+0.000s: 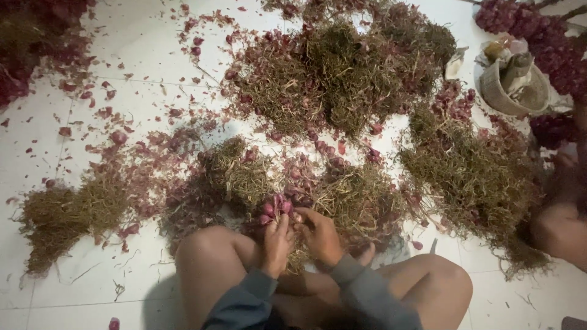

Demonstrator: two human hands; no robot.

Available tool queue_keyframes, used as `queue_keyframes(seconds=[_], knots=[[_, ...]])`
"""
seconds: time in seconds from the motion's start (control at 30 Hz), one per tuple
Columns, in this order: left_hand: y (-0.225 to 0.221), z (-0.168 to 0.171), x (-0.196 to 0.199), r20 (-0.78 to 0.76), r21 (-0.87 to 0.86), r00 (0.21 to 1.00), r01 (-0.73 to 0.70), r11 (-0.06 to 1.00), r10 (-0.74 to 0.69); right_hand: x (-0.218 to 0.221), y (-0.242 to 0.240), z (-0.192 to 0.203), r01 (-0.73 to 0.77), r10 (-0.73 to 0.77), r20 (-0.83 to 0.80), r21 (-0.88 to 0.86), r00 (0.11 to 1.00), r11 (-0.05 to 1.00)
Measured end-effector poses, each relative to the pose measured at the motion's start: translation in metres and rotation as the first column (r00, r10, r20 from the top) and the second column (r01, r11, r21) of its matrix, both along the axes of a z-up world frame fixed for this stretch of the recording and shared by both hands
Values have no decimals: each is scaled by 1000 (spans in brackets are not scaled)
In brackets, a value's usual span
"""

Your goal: Manually cleaning shallots by removing dried stalks and outer skins while sitting on the floor.

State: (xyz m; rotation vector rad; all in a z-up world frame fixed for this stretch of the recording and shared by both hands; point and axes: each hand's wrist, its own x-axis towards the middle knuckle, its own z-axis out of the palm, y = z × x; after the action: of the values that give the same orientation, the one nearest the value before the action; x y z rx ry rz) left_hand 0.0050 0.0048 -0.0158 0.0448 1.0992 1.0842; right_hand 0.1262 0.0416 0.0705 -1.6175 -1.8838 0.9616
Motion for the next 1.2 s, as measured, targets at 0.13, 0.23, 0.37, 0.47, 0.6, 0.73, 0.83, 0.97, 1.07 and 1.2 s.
queue_keyframes(seconds=[0.13, 0.23, 0.37, 0.47, 0.6, 0.73, 0.83, 0.97, 1.07, 1.2], knots=[[6, 14, 2, 70, 49, 997, -31, 998, 27, -3, -8, 18, -168, 98, 203, 367, 974, 915], [10, 29, -1, -48, -59, 999, 12, 998, -15, 9, -8, -9, -314, 128, 405, 436, 905, 844], [9, 37, -2, 2, 63, 1000, 7, 998, -7, 20, 1, -11, -359, 158, 427, 446, 890, 820], [7, 38, -9, -47, 79, 999, -14, 997, 18, 37, 25, 2, -379, 174, 442, 433, 880, 818], [21, 90, -9, -191, -138, 955, -254, 957, 226, 99, 69, -48, -446, 84, 542, 582, 836, 680], [26, 131, -28, -172, -26, 959, -233, 972, 225, 150, 85, -45, -352, -128, 629, 579, 767, 735], [22, 96, -26, -156, -2, 963, -225, 974, 222, 201, 90, -68, -226, -178, 658, 481, 732, 847], [22, 96, -17, -104, 3, 979, -178, 984, 177, 171, 70, -15, -174, -206, 651, 470, 731, 866], [22, 82, -13, -117, -23, 980, -164, 986, 160, 141, 60, -16, -165, -199, 547, 544, 813, 823], [23, 85, -19, -224, -114, 966, -157, 981, 129, 122, 52, -65, -68, -146, 408, 466, 901, 882]])
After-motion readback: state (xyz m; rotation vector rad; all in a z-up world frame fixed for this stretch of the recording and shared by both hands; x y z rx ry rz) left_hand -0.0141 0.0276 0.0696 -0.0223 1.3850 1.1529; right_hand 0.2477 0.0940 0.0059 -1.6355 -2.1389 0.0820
